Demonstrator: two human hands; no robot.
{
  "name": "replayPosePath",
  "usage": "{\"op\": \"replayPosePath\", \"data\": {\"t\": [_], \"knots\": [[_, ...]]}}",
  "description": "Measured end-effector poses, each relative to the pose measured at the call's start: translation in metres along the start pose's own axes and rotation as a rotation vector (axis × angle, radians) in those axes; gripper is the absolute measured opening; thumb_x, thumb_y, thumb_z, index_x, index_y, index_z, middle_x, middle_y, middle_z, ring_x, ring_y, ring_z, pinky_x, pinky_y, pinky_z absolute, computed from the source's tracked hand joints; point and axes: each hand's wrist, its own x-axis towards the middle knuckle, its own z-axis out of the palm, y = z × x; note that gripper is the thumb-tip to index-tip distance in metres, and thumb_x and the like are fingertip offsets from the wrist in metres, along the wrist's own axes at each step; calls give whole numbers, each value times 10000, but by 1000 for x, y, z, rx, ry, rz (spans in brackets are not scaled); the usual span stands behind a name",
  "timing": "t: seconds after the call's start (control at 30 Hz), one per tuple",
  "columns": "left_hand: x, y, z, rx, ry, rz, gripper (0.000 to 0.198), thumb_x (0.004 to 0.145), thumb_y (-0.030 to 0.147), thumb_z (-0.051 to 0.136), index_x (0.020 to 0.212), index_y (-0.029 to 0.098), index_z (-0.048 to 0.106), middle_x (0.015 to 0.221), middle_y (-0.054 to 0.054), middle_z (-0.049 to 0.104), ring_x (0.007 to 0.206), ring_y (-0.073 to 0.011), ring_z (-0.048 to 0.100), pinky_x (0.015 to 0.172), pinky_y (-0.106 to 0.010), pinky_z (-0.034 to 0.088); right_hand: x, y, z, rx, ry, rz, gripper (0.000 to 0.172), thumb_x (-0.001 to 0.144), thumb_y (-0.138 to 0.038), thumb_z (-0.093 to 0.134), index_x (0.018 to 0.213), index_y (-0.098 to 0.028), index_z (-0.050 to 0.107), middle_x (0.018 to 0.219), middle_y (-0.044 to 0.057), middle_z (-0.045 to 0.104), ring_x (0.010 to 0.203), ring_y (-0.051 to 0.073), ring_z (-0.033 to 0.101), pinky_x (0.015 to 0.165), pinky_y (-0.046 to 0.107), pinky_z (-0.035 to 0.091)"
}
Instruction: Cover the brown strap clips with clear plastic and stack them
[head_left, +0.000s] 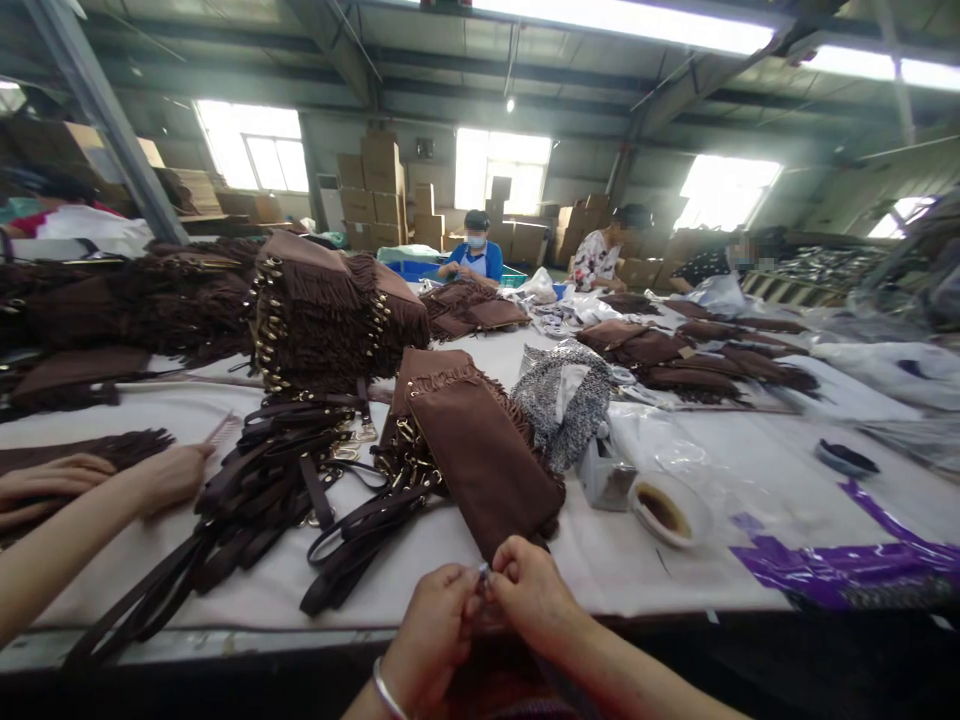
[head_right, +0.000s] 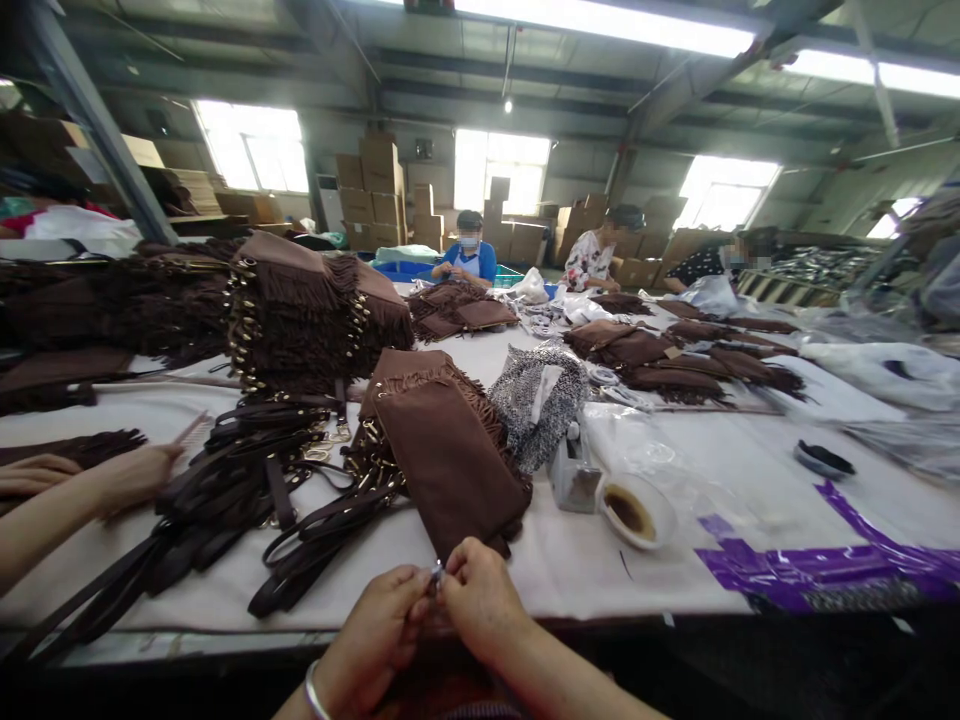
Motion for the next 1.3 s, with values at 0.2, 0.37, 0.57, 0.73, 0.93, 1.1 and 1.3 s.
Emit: {"op": "replayPosePath", "data": {"t": [0.2,0.37,0.57,0.73,0.93,1.1,1.3], "knots": [[-7,-1,-5,-213,-67,-101,368,675,462,710,771,167,512,525,102,375,403,-6,196,379,-148,87,-2,-4,4,-54,25,-34,39,675,-155,560,669,-188,541,527,-46,549,495,93,488,427,190,288],[-8,-5,-7,-317,-57,-137,346,697,424,717,763,168,495,511,109,351,395,-2,189,379,-142,72,-3,-8,5,-1,-147,89,32,769,-209,516,749,-209,491,488,-63,556,337,88,453,351,189,245],[-13,-6,-13,-230,12,-119,408,689,508,715,779,145,552,542,85,412,404,4,218,385,-135,92,-17,-13,-20,-160,-36,-112,82,807,-250,526,805,-196,586,574,-23,598,528,123,536,497,219,344],[-14,-12,-14,-64,53,-7,472,698,614,635,783,155,566,545,78,439,389,-11,222,383,-165,103,-27,-21,-20,-149,-38,-156,240,831,-269,481,676,-185,644,621,-2,624,626,140,552,576,237,358],[-16,-13,-15,363,209,196,445,783,584,526,585,186,524,461,57,420,409,-85,346,416,-227,233,-24,-28,3,100,-192,4,372,798,-283,465,443,-176,492,417,-32,449,444,96,413,488,237,297],[-23,-12,-12,556,304,328,405,841,490,487,573,191,544,513,24,503,521,-133,458,516,-250,321,-27,-24,13,419,-249,260,374,781,-486,535,562,-190,472,419,-78,391,333,44,225,378,220,140],[-25,-22,-6,447,284,306,430,824,526,511,548,195,509,480,31,482,492,-124,445,488,-243,318,-32,-3,26,994,-400,489,452,629,-542,734,665,-219,421,398,-131,319,327,26,141,360,184,75]]}}
